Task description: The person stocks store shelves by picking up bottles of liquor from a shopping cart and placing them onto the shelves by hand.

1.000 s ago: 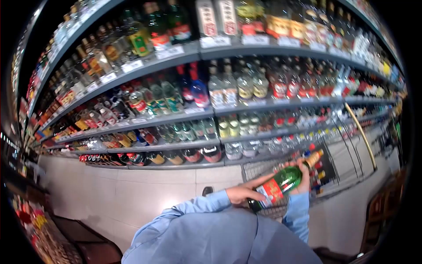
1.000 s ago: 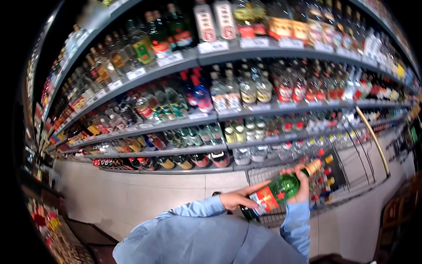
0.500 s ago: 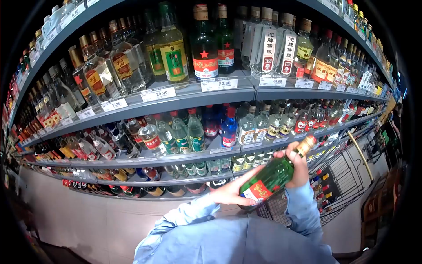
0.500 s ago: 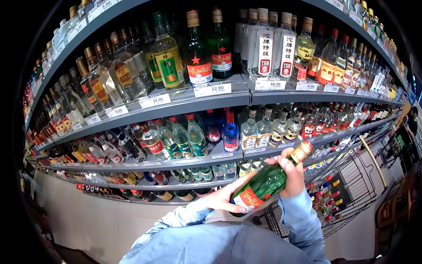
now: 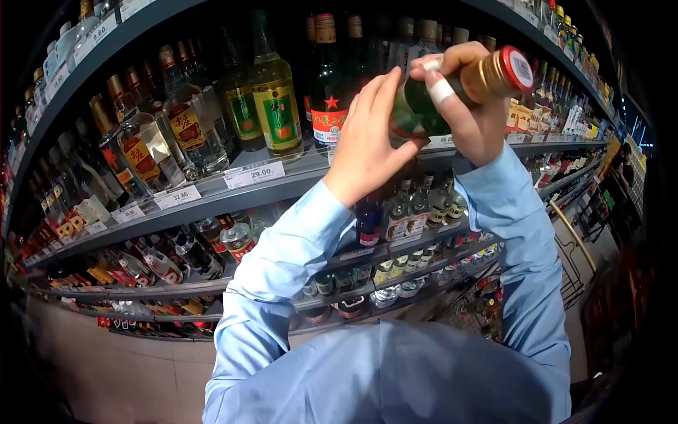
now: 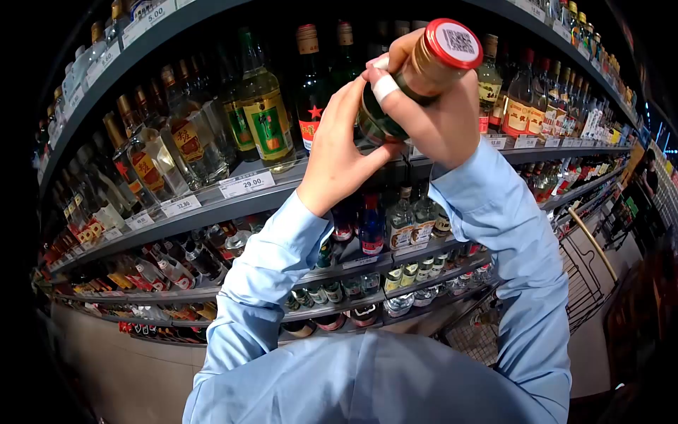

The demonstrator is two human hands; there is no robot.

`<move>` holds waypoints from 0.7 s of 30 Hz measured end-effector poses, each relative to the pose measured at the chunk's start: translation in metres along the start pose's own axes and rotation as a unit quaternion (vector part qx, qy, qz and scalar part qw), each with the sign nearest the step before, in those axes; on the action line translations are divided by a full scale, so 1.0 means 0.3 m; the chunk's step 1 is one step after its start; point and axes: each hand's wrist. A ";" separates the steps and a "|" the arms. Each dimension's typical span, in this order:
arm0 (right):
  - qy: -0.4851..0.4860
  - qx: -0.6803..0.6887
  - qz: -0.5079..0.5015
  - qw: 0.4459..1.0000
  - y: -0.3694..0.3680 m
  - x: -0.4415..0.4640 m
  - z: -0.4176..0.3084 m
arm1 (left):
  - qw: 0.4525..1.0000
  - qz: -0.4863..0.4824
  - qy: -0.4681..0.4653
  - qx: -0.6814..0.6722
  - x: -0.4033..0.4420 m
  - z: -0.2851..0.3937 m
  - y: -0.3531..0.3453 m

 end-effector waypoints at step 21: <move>-0.237 0.135 -0.042 0.961 -0.095 0.100 0.386 | 0.986 0.013 -0.013 0.164 -0.014 -0.161 -0.078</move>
Point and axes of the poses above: each hand's wrist, its own x-axis towards the middle knuckle, its own y-axis out of the back of the hand, z = x × y, and after that the axes turned 14 degrees about z, right-handed
